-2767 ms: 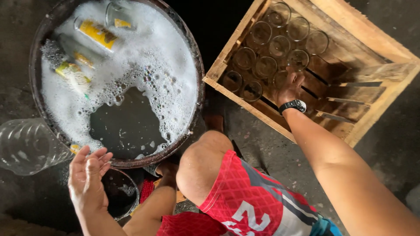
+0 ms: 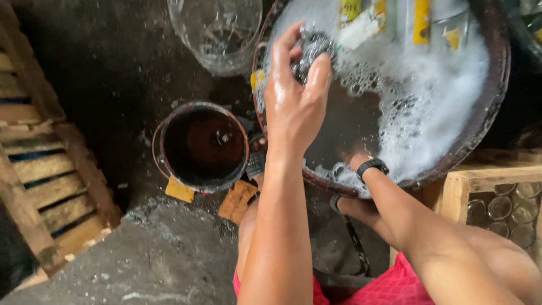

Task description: Washing glass cups in a tub of soapy water using a brush and rinsing them in a separate bucket.

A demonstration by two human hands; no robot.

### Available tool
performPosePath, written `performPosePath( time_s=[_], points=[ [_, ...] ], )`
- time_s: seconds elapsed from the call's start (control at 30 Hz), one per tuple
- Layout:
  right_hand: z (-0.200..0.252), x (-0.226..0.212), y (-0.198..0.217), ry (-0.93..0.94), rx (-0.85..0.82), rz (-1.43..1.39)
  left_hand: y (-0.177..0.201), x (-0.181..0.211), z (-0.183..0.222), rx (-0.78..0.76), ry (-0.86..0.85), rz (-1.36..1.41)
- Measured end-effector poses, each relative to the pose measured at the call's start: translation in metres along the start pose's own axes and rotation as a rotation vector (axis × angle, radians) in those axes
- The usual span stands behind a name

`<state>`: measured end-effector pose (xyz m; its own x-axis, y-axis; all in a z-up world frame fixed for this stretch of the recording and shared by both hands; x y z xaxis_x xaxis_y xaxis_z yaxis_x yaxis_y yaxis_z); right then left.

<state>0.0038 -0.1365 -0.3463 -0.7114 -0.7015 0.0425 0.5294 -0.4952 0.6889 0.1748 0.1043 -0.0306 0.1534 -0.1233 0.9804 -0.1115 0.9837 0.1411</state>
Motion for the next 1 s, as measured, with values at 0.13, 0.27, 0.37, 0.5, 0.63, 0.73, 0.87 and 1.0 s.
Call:
performPosePath(
  time_s=[0.13, 0.27, 0.37, 0.5, 0.63, 0.73, 0.87, 1.0],
  points=[
    [0.019, -0.020, 0.019, -0.063, -0.016, -0.218, 0.003, 0.000, 0.000, -0.018, 0.019, 0.011],
    [0.096, -0.072, 0.076, -0.360, -0.046, -0.669, 0.007, 0.002, -0.002, 0.003, 0.049, -0.005],
    [0.119, -0.097, 0.101, -0.529, -0.107, -0.860, 0.007, 0.005, -0.003, -0.002, 0.047, 0.001],
    [-0.109, -0.004, -0.025, 0.002, 0.128, -0.292, 0.004, 0.007, 0.000, -0.029, 0.036, 0.000],
    [-0.148, -0.017, -0.044, 0.095, 0.122, 0.020, 0.002, 0.007, -0.001, -0.014, 0.039, 0.005],
    [-0.157, -0.020, -0.052, 0.172, 0.109, 0.296, 0.001, 0.006, 0.000, -0.022, 0.025, 0.000],
    [-0.094, -0.057, -0.011, 0.188, -0.040, 0.541, -0.001, 0.007, 0.001, -0.043, 0.017, -0.009],
    [0.001, -0.078, 0.045, -0.575, 0.008, -0.951, 0.002, 0.008, 0.001, -0.039, 0.031, -0.012]
  ],
)
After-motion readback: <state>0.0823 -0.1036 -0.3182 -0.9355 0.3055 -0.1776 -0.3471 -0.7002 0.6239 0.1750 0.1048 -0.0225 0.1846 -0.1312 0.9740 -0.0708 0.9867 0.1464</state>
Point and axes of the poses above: each hand's wrist, its own z-axis away from the middle knuckle, its own y-axis out of the back of the hand, x = y × z, the point moved 4 cm from there along -z, towards the middle knuckle, and after that the axes turned 10 degrees about x, right-handed, at the moved point
